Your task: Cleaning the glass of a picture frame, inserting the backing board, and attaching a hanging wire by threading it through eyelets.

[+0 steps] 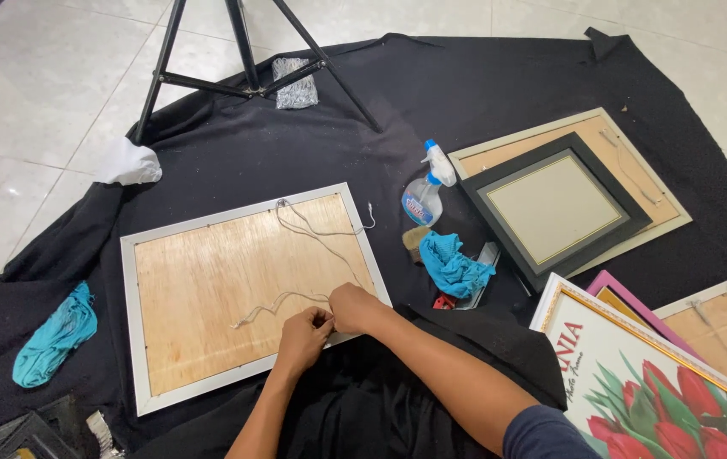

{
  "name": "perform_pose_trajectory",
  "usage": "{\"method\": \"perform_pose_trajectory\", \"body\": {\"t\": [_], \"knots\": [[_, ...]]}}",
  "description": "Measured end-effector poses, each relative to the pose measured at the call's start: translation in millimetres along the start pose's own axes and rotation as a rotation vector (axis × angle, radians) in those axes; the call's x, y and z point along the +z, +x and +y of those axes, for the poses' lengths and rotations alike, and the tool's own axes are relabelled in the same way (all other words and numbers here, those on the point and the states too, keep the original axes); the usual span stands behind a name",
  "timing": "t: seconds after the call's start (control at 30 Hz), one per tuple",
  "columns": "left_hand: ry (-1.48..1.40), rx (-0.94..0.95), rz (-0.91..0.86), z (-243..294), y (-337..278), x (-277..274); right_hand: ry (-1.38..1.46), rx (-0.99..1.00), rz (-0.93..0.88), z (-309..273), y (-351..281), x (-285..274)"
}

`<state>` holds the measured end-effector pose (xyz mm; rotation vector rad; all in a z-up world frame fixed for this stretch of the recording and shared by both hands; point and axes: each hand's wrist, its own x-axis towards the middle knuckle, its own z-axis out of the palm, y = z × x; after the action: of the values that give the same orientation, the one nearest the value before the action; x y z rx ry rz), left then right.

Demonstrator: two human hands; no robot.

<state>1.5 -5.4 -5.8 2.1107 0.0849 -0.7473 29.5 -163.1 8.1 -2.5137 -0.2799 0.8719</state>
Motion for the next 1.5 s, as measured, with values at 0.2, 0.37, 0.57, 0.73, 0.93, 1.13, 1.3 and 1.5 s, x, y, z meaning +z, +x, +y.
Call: {"method": "perform_pose_trajectory", "body": {"t": [0.2, 0.37, 0.57, 0.73, 0.93, 1.13, 1.3, 1.5], "knots": [[0.114, 0.018, -0.005, 46, -40, -21, 0.095, 0.008, -0.087, 34, 22, 11], [0.472, 0.223, 0.065, 10, -18, 9, 0.215, 0.051, -0.093, 55, 38, 27], [0.613, 0.364, 0.225, -8, -2, 16, 0.225, 0.053, -0.071, 34, 33, 4], [0.426, 0.064, -0.026, 8, -17, -24, 0.224, 0.112, -0.116, -3, -5, -20], [-0.844, 0.091, -0.070, -5, -3, -50, 0.511, 0.128, -0.156, 16, 9, -12], [-1.317, 0.287, 0.057, 18, -24, -91, 0.441, 0.100, -0.141, 11, 4, -19], [-0.017, 0.104, 0.017, -25, 6, -47, 0.505, 0.237, -0.128, 0, -5, -31], [-0.143, 0.068, -0.045, -19, 6, 0, 0.580, 0.224, -0.119, -9, -13, -36]]}}
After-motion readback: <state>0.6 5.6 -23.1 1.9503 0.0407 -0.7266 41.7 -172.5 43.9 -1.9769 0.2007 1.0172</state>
